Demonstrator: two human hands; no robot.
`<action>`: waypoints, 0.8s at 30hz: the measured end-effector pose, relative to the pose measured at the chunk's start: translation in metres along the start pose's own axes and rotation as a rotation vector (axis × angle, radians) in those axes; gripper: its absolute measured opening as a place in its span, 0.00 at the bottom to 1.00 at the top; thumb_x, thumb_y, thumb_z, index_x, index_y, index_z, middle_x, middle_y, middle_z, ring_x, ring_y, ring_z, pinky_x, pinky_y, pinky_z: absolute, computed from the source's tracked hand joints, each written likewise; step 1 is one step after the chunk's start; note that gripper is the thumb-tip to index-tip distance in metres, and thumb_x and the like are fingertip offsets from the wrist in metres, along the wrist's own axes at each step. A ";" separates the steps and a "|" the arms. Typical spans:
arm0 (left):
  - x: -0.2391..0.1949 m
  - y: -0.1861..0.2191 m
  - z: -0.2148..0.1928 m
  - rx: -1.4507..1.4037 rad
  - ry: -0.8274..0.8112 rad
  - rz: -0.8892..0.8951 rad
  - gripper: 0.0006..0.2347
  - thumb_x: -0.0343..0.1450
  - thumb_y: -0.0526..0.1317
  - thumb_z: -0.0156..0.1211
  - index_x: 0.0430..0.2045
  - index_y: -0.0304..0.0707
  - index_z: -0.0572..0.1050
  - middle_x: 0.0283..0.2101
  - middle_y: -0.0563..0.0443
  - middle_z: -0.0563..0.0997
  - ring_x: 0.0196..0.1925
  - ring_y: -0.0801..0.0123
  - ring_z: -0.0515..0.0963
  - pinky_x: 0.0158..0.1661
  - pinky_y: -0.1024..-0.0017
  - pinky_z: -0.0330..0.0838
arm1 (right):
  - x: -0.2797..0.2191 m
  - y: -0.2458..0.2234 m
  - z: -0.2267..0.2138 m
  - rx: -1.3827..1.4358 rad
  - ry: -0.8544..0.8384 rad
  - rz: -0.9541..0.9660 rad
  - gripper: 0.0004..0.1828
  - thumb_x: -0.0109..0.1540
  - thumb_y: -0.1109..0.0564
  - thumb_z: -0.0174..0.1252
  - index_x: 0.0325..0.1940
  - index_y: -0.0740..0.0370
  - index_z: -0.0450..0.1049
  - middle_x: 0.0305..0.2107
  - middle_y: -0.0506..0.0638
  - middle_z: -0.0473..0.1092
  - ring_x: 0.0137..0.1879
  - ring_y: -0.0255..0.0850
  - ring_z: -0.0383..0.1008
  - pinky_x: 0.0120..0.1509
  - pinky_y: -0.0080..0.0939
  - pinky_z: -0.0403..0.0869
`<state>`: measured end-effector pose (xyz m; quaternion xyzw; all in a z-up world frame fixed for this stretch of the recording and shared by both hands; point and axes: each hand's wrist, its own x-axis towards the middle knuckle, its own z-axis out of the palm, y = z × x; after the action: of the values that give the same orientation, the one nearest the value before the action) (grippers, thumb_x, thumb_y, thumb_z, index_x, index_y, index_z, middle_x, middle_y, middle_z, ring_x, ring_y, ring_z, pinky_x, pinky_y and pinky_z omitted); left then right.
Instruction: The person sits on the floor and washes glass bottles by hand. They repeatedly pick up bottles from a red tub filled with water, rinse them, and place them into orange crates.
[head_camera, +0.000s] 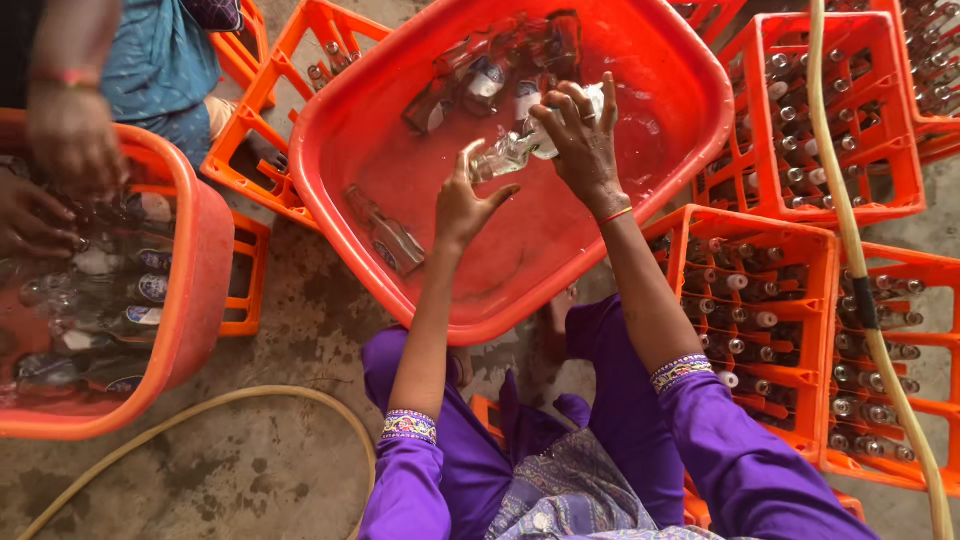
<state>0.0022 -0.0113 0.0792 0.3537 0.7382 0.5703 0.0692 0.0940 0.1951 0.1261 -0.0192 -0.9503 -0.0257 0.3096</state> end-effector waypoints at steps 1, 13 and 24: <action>-0.001 0.000 0.002 0.179 0.027 0.003 0.33 0.63 0.58 0.73 0.58 0.42 0.68 0.46 0.42 0.83 0.46 0.56 0.85 0.46 0.58 0.79 | 0.002 -0.003 -0.004 -0.061 -0.002 -0.023 0.29 0.57 0.69 0.64 0.60 0.48 0.72 0.57 0.43 0.66 0.77 0.44 0.56 0.84 0.70 0.37; -0.006 -0.032 0.046 0.206 0.081 -0.023 0.27 0.69 0.57 0.67 0.53 0.36 0.71 0.43 0.38 0.82 0.48 0.43 0.80 0.47 0.52 0.73 | 0.010 -0.006 0.005 1.392 0.337 0.617 0.37 0.60 0.64 0.61 0.70 0.51 0.55 0.63 0.50 0.60 0.73 0.43 0.56 0.76 0.53 0.57; -0.005 -0.023 0.048 -0.414 0.005 -0.071 0.35 0.69 0.62 0.64 0.60 0.31 0.63 0.57 0.38 0.76 0.55 0.53 0.78 0.55 0.61 0.74 | 0.010 0.018 0.029 1.012 0.658 0.561 0.51 0.65 0.55 0.74 0.78 0.56 0.41 0.65 0.55 0.57 0.70 0.45 0.61 0.76 0.48 0.66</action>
<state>0.0195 0.0217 0.0407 0.3041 0.6174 0.7080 0.1586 0.0701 0.2152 0.1095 -0.1093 -0.6599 0.5008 0.5494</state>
